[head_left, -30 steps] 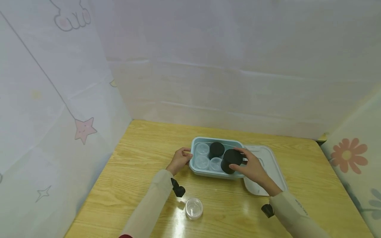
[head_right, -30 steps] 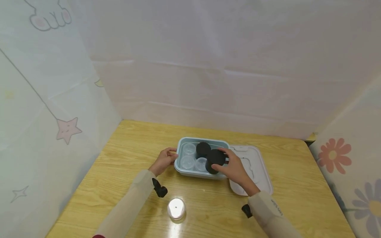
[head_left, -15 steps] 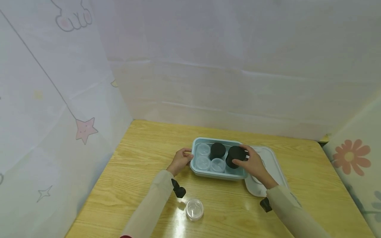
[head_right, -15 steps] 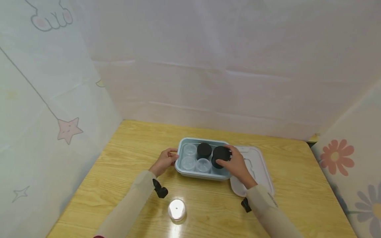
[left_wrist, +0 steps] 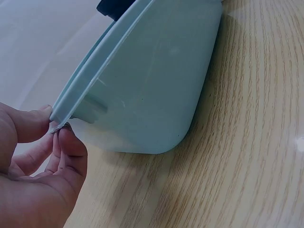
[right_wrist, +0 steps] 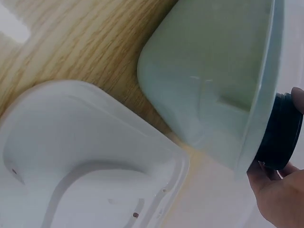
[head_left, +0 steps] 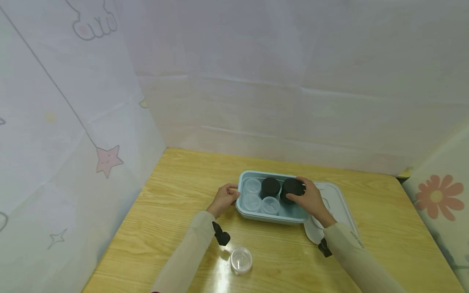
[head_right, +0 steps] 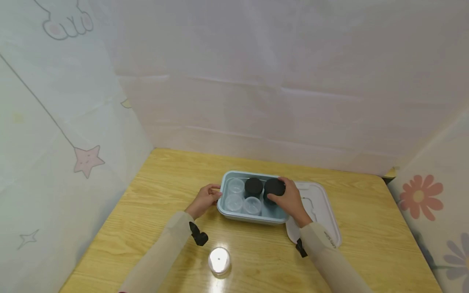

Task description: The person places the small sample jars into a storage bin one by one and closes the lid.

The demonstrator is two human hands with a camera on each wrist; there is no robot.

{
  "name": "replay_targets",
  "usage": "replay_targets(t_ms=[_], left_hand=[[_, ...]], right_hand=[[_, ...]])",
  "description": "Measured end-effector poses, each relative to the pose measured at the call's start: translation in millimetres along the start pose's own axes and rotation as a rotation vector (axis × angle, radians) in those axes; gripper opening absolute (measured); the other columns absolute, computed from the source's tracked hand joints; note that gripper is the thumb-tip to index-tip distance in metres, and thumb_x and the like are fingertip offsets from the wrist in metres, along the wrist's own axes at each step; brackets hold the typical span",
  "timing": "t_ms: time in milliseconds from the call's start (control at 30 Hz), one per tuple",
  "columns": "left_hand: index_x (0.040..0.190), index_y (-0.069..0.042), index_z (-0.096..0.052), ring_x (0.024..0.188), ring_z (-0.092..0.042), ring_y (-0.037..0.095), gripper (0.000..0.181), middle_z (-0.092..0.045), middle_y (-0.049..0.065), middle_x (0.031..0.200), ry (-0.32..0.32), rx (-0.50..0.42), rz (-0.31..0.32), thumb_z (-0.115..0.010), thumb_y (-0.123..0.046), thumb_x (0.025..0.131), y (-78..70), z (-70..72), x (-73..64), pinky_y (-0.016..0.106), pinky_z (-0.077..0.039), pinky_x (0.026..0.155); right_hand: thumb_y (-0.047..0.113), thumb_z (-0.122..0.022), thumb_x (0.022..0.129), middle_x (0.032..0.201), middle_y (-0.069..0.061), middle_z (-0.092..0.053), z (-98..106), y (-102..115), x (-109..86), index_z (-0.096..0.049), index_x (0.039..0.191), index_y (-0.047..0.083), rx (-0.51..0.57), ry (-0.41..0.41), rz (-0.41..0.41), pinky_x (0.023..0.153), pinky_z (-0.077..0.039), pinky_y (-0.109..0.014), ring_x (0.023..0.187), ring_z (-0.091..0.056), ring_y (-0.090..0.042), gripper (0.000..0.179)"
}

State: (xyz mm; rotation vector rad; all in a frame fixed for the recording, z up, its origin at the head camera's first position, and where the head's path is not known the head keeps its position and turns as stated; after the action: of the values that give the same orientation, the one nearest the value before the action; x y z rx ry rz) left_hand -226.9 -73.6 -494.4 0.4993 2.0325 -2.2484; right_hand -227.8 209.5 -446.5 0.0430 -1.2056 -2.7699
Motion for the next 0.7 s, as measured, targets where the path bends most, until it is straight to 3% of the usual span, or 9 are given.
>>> replay_targets(t_ms=[267, 700], left_hand=[[0.129, 0.002, -0.05, 0.071, -0.058, 0.011, 0.036, -0.055, 0.008, 0.093, -0.002, -0.001, 0.001, -0.056, -0.004, 0.094, 2.7, 1.8, 3.1, 0.026, -0.055, 0.069], [0.128, 0.002, -0.05, 0.073, -0.056, 0.012, 0.036, -0.052, 0.007, 0.093, -0.007, 0.003, 0.017, -0.058, -0.004, 0.093, 0.9, 1.9, 2.9, 0.025, -0.054, 0.069]], right_hand=[[0.018, -0.075, 0.081, 0.138, -0.033, -0.039, -8, -4, 6.9, -0.039, 0.138, -0.008, -0.043, -0.024, 0.021, 0.102, -0.036, -0.059, 0.124, -0.041, -0.048, 0.073], [0.016, -0.075, 0.078, 0.128, -0.034, -0.044, -13, -1, 12.2, -0.043, 0.133, -0.012, -0.131, -0.092, 0.053, 0.096, -0.042, -0.058, 0.114, -0.049, -0.049, 0.07]])
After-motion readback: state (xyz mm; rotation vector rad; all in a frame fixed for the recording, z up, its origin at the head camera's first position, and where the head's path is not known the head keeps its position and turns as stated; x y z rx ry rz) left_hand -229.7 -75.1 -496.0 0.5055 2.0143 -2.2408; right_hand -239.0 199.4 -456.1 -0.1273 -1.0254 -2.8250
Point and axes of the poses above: each hand's wrist, its own x-axis towards the middle knuckle, its own z-axis out of the back of the hand, y = z × x, the point moved 5 cm from there along x, towards the middle knuckle
